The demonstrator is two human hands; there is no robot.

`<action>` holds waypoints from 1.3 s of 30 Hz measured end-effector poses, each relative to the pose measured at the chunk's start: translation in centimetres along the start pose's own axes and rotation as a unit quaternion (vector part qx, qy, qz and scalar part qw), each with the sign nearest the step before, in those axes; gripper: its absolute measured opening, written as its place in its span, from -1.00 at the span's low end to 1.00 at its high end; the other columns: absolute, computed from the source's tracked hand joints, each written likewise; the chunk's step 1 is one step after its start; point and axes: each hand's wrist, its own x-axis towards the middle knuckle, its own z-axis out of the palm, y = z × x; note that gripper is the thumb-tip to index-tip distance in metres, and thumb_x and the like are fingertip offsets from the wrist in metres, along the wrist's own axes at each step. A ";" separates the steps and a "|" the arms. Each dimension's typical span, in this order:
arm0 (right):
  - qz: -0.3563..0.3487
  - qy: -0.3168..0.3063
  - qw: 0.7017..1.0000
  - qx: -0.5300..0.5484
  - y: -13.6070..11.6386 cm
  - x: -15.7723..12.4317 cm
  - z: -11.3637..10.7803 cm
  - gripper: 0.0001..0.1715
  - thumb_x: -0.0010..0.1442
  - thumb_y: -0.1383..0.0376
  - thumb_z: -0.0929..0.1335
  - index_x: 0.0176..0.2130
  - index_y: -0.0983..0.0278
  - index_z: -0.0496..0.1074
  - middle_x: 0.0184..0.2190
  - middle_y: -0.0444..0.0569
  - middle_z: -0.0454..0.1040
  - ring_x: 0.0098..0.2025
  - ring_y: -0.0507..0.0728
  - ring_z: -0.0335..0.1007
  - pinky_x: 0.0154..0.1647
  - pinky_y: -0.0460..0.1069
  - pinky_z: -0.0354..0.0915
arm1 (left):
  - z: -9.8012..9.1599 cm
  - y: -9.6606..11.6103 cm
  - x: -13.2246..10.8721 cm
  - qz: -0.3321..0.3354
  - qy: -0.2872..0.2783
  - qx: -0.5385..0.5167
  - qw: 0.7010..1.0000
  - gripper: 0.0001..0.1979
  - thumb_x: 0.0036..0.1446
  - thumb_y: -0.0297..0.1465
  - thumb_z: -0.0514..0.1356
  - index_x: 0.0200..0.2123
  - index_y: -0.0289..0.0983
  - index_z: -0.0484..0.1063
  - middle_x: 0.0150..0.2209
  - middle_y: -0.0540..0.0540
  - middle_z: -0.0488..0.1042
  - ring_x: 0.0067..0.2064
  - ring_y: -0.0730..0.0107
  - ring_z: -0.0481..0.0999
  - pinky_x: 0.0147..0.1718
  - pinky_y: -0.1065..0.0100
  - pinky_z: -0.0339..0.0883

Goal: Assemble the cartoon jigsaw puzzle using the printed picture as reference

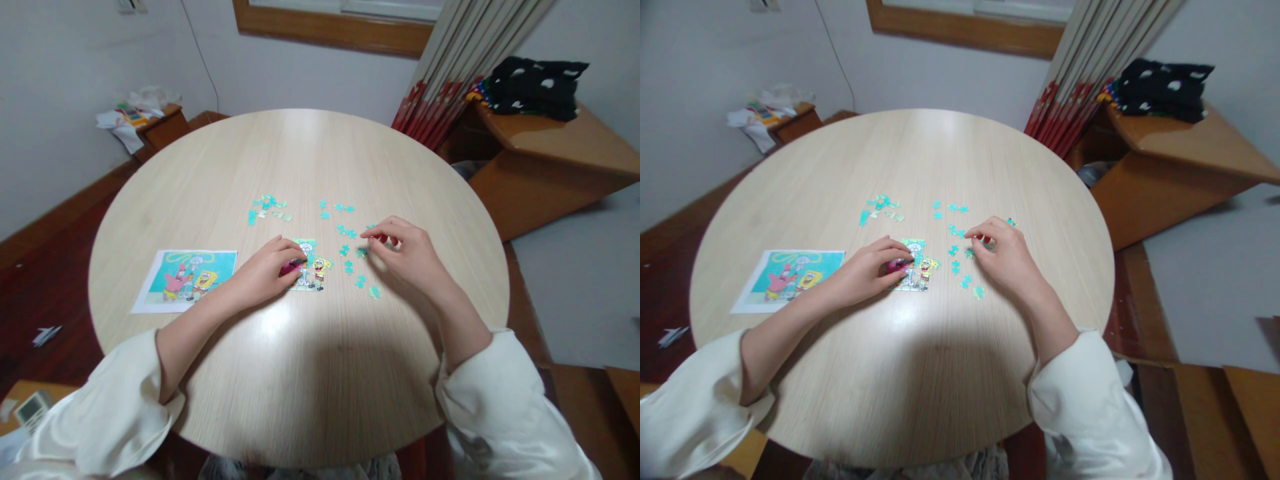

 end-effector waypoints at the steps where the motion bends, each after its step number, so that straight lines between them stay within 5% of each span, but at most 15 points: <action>1: 0.002 -0.006 1.000 0.001 0.1 0.0 0.0 -0.81 0.12 0.39 0.31 -0.36 0.23 0.54 -0.42 -0.04 0.49 -0.40 0.08 0.31 -0.37 0.01 0.21 | 0.0 0.0 0.0 0.000 0.007 -0.006 1.000 -0.82 0.21 -0.44 0.14 -0.13 -0.27 0.47 -0.09 -0.16 0.49 -0.02 0.26 0.47 0.10 0.08 0.29; 5: 0.009 -0.026 1.000 0.002 0.2 -0.1 0.2 -0.82 0.13 0.37 0.31 -0.36 0.24 0.54 -0.41 -0.03 0.49 -0.40 0.09 0.30 -0.36 0.02 0.21 | -0.3 0.2 0.0 -0.005 0.024 -0.019 1.000 -0.84 0.23 -0.41 0.13 -0.17 -0.26 0.48 -0.09 -0.17 0.48 -0.04 0.27 0.48 0.02 0.15 0.37; 11: 0.024 -0.046 0.999 0.007 0.3 -0.1 0.3 -0.82 0.14 0.33 0.32 -0.35 0.25 0.54 -0.40 -0.02 0.48 -0.40 0.08 0.28 -0.35 0.02 0.20 | -0.3 0.1 -0.3 -0.027 -0.036 0.035 0.998 -0.45 0.20 -0.17 0.18 0.19 -0.26 0.23 0.25 -0.27 0.25 0.30 0.09 0.19 0.32 -0.14 -0.18; 17: 0.034 -0.054 0.998 0.001 0.7 0.0 0.1 -0.84 0.14 0.32 0.33 -0.34 0.24 0.54 -0.40 -0.02 0.48 -0.41 0.08 0.28 -0.36 0.02 0.20 | 0.0 0.3 -0.4 -0.063 -0.120 0.097 0.986 -0.27 0.26 -0.04 0.02 0.33 -0.37 -0.01 0.38 -0.34 -0.02 0.40 0.00 -0.09 0.33 -0.14 -0.29; 23: 0.054 -0.059 0.997 -0.014 1.0 0.1 -0.1 -0.83 0.14 0.31 0.32 -0.34 0.23 0.54 -0.39 -0.02 0.48 -0.41 0.09 0.29 -0.36 0.03 0.21 | -0.1 0.5 -0.4 -0.072 -0.153 0.147 0.975 -0.23 0.26 -0.04 -0.04 0.36 -0.42 -0.09 0.40 -0.34 -0.13 0.41 -0.03 -0.16 0.32 -0.12 -0.29; 39: 0.057 -0.109 0.992 -0.027 1.8 0.2 -0.2 -0.80 0.12 0.38 0.31 -0.35 0.25 0.56 -0.35 0.01 0.50 -0.33 0.11 0.36 -0.26 0.06 0.28 | 0.4 -0.2 -0.7 -0.053 -0.120 0.124 0.984 -0.27 0.27 -0.03 -0.03 0.34 -0.36 -0.04 0.39 -0.35 -0.07 0.40 -0.04 -0.12 0.31 -0.13 -0.25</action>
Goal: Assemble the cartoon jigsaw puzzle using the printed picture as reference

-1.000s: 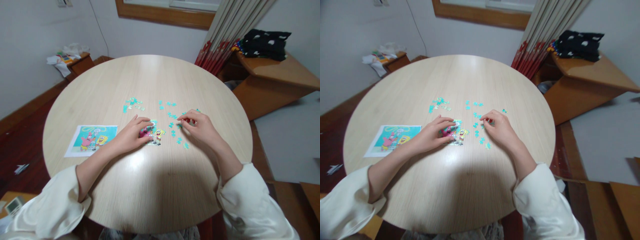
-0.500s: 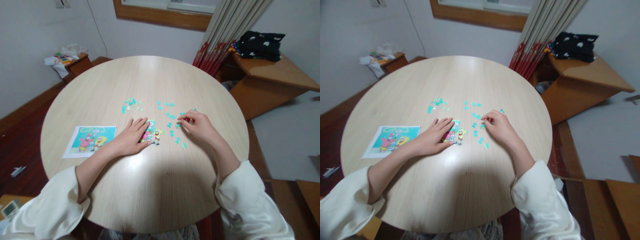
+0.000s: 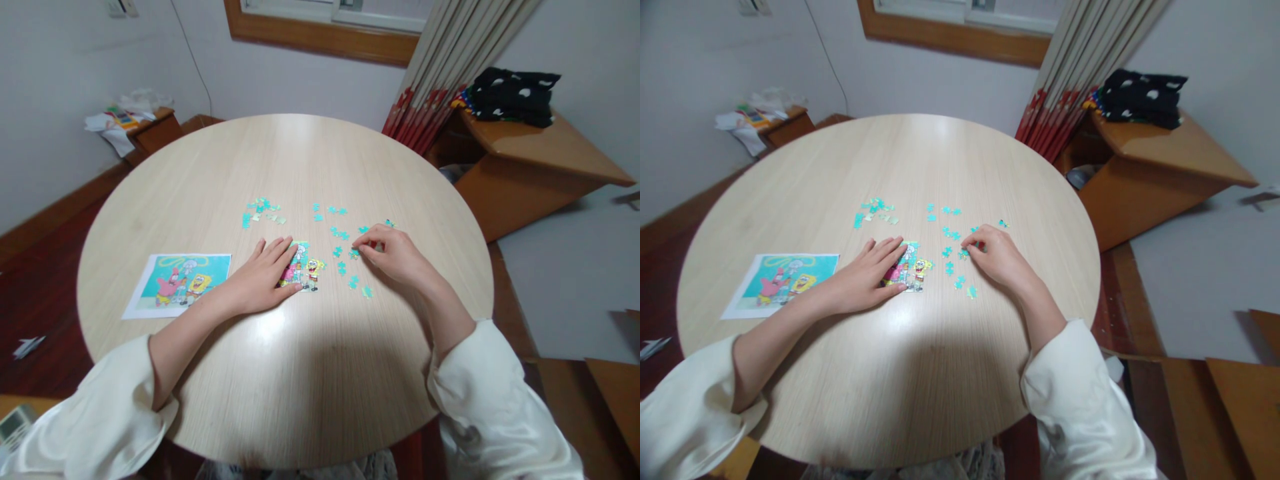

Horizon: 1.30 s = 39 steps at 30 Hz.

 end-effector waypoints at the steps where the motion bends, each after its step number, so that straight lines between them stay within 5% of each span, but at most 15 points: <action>1: 0.005 0.010 1.000 0.000 0.0 0.0 0.0 -0.79 0.13 0.38 0.31 -0.35 0.25 0.56 -0.36 0.01 0.50 -0.34 0.11 0.36 -0.26 0.06 0.28 | 0.0 0.0 0.0 0.000 0.000 -0.001 1.000 -0.27 0.27 -0.04 -0.03 0.34 -0.36 -0.04 0.38 -0.35 -0.06 0.40 -0.03 -0.12 0.31 -0.13 -0.25; 11: 0.027 0.105 0.994 -0.006 1.1 0.2 0.0 -0.72 0.15 0.40 0.25 -0.30 0.26 0.55 -0.33 0.04 0.49 -0.35 0.11 0.37 -0.26 0.07 0.33 | -0.2 0.2 0.0 -0.004 -0.006 -0.015 1.000 -0.29 0.28 -0.07 -0.02 0.33 -0.41 -0.02 0.38 -0.40 -0.05 0.40 -0.03 -0.12 0.31 -0.16 -0.25; 20: 0.061 0.159 0.985 -0.014 5.2 0.5 -1.6 -0.75 0.09 0.37 0.28 -0.32 0.24 0.56 -0.35 0.05 0.51 -0.41 0.11 0.32 -0.32 0.08 0.33 | -0.3 -0.3 0.5 -0.049 0.092 -0.075 0.992 -0.49 0.34 -0.24 -0.11 0.23 -0.39 0.15 0.31 -0.35 0.16 0.36 0.14 0.07 0.32 -0.07 -0.17; 33: 0.104 0.137 0.985 -0.016 6.6 0.8 -0.8 -0.68 0.01 0.24 0.44 -0.21 0.31 0.61 -0.34 0.06 0.49 -0.34 0.14 0.37 -0.21 0.13 0.31 | -0.2 -0.4 0.5 -0.064 0.149 -0.080 0.984 -0.58 0.31 -0.28 -0.06 0.15 -0.32 0.27 0.23 -0.29 0.30 0.30 0.10 0.20 0.29 -0.11 -0.07; 39: 0.115 0.133 0.984 -0.015 6.6 1.2 -0.3 -0.80 0.02 0.19 0.45 -0.36 0.28 0.59 -0.38 0.00 0.47 -0.33 0.14 0.37 -0.21 0.12 0.30 | -0.2 -0.5 0.5 -0.067 0.149 -0.085 0.983 -0.58 0.31 -0.27 -0.06 0.14 -0.31 0.29 0.22 -0.28 0.30 0.28 0.12 0.22 0.26 -0.05 0.06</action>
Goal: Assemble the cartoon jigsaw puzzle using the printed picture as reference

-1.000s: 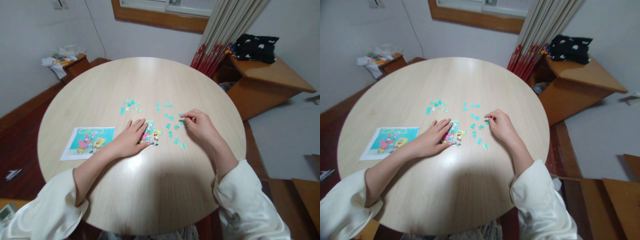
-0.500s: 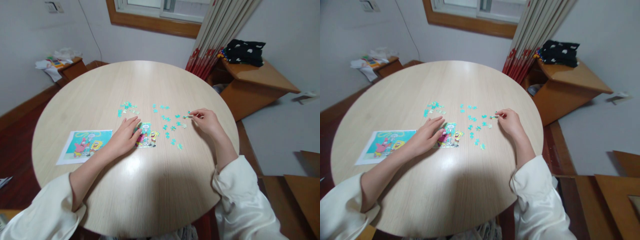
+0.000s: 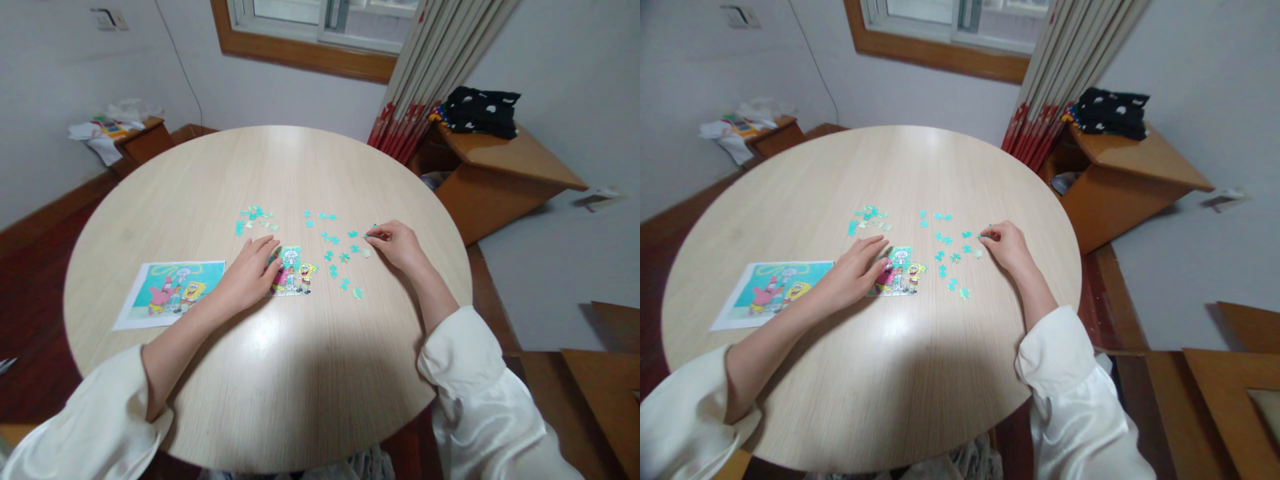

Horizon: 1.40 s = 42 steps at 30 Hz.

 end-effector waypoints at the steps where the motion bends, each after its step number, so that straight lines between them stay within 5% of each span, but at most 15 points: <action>1: -0.002 0.001 1.000 0.000 0.0 0.0 0.1 -0.79 0.02 0.17 0.45 -0.39 0.27 0.57 -0.39 -0.01 0.47 -0.34 0.14 0.36 -0.22 0.12 0.30 | 0.0 0.0 0.0 -0.001 0.000 -0.002 1.000 -0.58 0.30 -0.27 -0.06 0.13 -0.31 0.29 0.22 -0.28 0.31 0.28 0.11 0.23 0.25 -0.05 0.07; 15: -0.070 0.051 0.996 0.003 -2.7 -0.4 0.2 -0.73 0.19 0.20 0.28 -0.43 0.26 0.46 -0.49 -0.03 0.44 -0.42 0.12 0.33 -0.28 0.08 0.27 | -0.2 0.2 0.3 0.000 0.069 -0.034 0.997 -0.67 0.30 -0.33 -0.01 0.01 -0.33 0.38 0.05 -0.24 0.40 0.11 0.17 0.39 0.14 0.08 0.25; 18: -0.081 0.017 0.992 0.092 -5.3 -1.5 1.1 -0.72 0.20 0.16 0.29 -0.38 0.27 0.48 -0.49 -0.06 0.45 -0.45 0.08 0.32 -0.34 0.04 0.28 | -0.4 0.4 0.2 -0.004 0.096 -0.047 0.994 -0.74 0.29 -0.38 0.02 -0.07 -0.30 0.42 -0.07 -0.19 0.44 0.00 0.23 0.44 0.04 0.15 0.33; 21: -0.103 -0.080 0.973 0.188 -8.0 -2.9 2.4 -0.71 0.20 0.15 0.30 -0.36 0.29 0.51 -0.47 -0.04 0.50 -0.42 0.08 0.40 -0.33 0.03 0.33 | -0.6 0.9 0.2 0.000 0.103 -0.065 0.993 -0.80 0.27 -0.42 0.05 -0.15 -0.29 0.44 -0.18 -0.14 0.48 -0.13 0.29 0.48 -0.07 0.20 0.37; 27: -0.148 -0.201 0.934 0.257 -10.9 -4.7 4.0 -0.77 0.17 0.24 0.32 -0.34 0.29 0.56 -0.31 0.04 0.61 -0.27 0.11 0.51 -0.17 0.04 0.39 | -0.7 1.6 0.2 0.002 0.068 -0.092 0.993 -0.88 0.21 -0.46 0.13 -0.26 -0.30 0.48 -0.29 -0.09 0.51 -0.24 0.32 0.49 -0.18 0.27 0.36; 42: -0.084 -0.215 0.921 0.314 -10.7 -4.7 5.1 -0.84 0.11 0.26 0.39 -0.30 0.30 0.52 -0.37 0.01 0.60 -0.33 0.09 0.53 -0.26 0.01 0.42 | -0.5 1.8 0.4 0.004 -0.070 -0.042 0.997 -0.90 0.17 -0.47 0.18 -0.34 -0.31 0.51 -0.37 -0.10 0.51 -0.32 0.32 0.46 -0.31 0.34 0.27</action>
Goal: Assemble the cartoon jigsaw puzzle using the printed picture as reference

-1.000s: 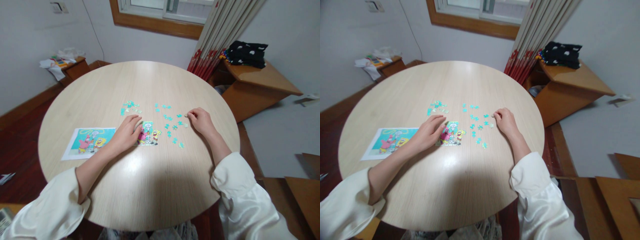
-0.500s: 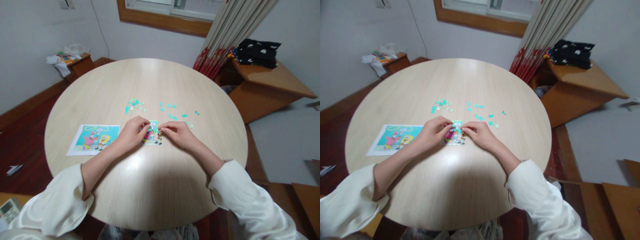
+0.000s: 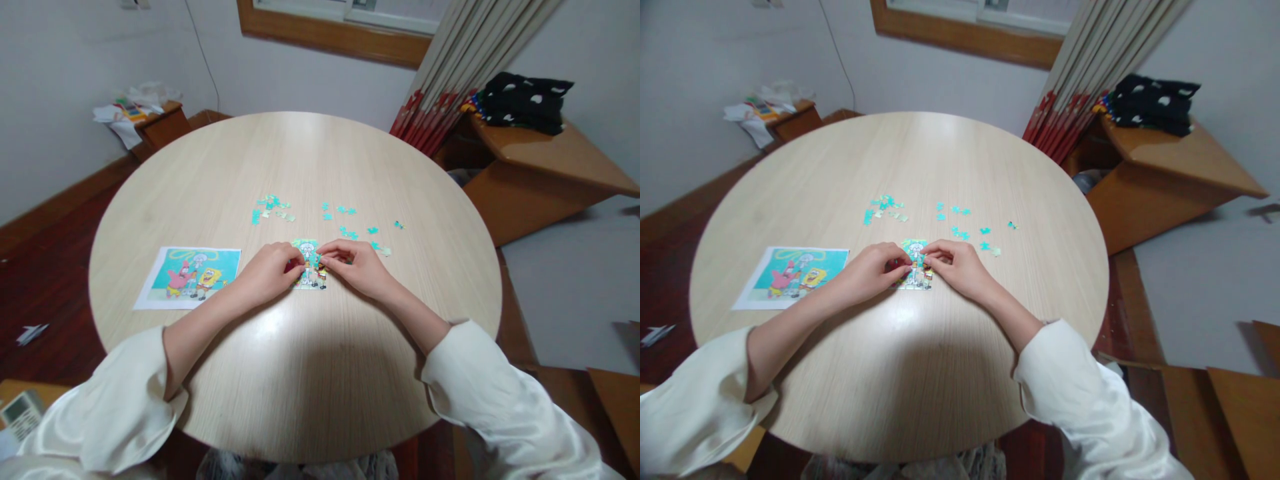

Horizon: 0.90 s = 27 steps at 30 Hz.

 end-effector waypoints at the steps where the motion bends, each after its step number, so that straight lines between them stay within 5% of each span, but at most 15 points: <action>1: 0.000 -0.002 1.000 -0.006 -0.1 0.0 0.1 -0.84 0.10 0.27 0.39 -0.30 0.30 0.52 -0.37 0.00 0.60 -0.33 0.08 0.53 -0.26 0.00 0.42 | 0.0 0.0 0.0 0.004 -0.001 0.002 1.000 -0.90 0.17 -0.46 0.18 -0.33 -0.31 0.51 -0.37 -0.10 0.50 -0.32 0.32 0.46 -0.31 0.34 0.27; 27: -0.022 -0.049 0.991 -0.119 -0.4 -0.2 0.4 -0.83 0.10 0.40 0.38 -0.30 0.29 0.60 -0.38 -0.03 0.57 -0.36 0.04 0.37 -0.31 -0.04 0.26 | -0.2 0.1 0.0 -0.003 -0.022 0.015 1.000 -0.89 0.16 -0.46 0.17 -0.30 -0.31 0.52 -0.35 -0.11 0.49 -0.30 0.29 0.45 -0.27 0.31 0.27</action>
